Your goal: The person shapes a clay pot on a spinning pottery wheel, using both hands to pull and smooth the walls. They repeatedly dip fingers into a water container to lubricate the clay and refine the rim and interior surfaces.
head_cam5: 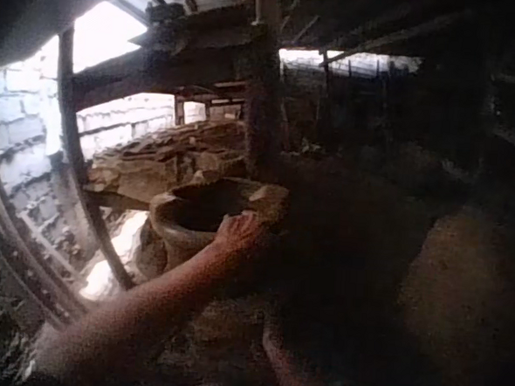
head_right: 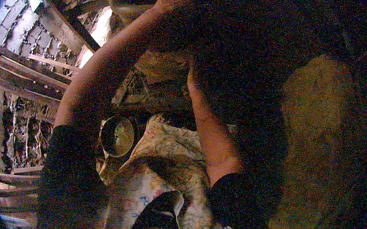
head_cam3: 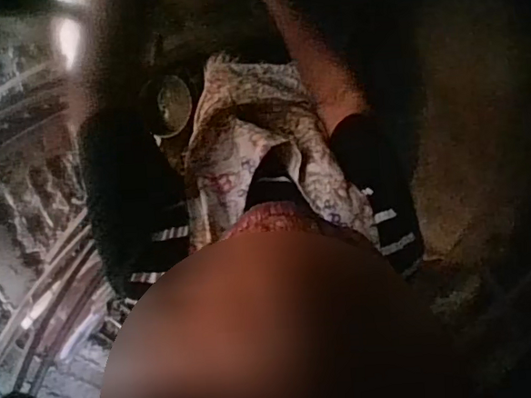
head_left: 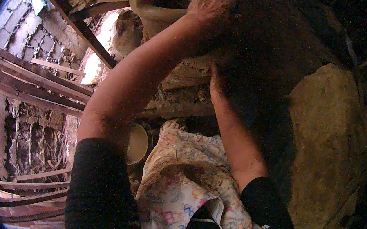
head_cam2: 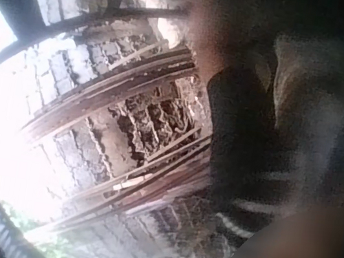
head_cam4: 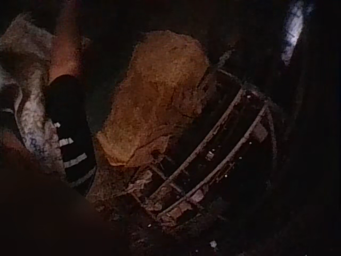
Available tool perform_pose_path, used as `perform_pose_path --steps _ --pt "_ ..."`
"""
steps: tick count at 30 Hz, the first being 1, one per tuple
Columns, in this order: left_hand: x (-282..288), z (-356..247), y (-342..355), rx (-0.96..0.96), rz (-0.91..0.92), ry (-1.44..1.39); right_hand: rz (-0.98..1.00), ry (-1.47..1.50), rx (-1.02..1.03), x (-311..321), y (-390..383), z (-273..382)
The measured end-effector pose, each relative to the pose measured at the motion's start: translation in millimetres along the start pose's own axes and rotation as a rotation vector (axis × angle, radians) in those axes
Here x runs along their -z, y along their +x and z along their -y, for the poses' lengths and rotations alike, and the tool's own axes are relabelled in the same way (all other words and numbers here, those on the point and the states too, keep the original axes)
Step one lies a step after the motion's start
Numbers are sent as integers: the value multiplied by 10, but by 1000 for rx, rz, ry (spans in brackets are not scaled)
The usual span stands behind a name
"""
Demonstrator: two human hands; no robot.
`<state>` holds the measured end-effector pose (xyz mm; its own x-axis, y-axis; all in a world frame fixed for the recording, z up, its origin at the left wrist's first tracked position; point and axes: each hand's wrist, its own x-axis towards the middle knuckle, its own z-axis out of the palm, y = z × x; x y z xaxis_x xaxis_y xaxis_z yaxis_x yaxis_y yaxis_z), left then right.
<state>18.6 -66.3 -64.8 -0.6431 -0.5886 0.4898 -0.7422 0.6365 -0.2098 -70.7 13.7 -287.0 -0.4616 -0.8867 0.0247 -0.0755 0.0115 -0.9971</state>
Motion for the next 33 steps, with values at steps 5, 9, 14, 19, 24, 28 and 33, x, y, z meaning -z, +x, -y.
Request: perform_pose_path --steps 5,9,14,19,24,28,33 --pt "84 -80 50 111 106 -48 -44 -307 53 -120 -104 5" --pt "4 -48 -26 314 -38 -120 192 -108 163 -125 -418 -11" --pt "58 -158 -376 163 -77 489 155 303 -344 197 -306 27" --pt "347 1 -701 175 -150 192 205 314 -270 466 581 37" --pt "241 -87 -643 309 -151 202 149 242 -232 357 535 -165" --pt "265 -7 -899 276 -197 311 130 237 -228 389 299 -179" --pt "192 455 -796 246 -132 -221 136 232 -223 385 348 -165"
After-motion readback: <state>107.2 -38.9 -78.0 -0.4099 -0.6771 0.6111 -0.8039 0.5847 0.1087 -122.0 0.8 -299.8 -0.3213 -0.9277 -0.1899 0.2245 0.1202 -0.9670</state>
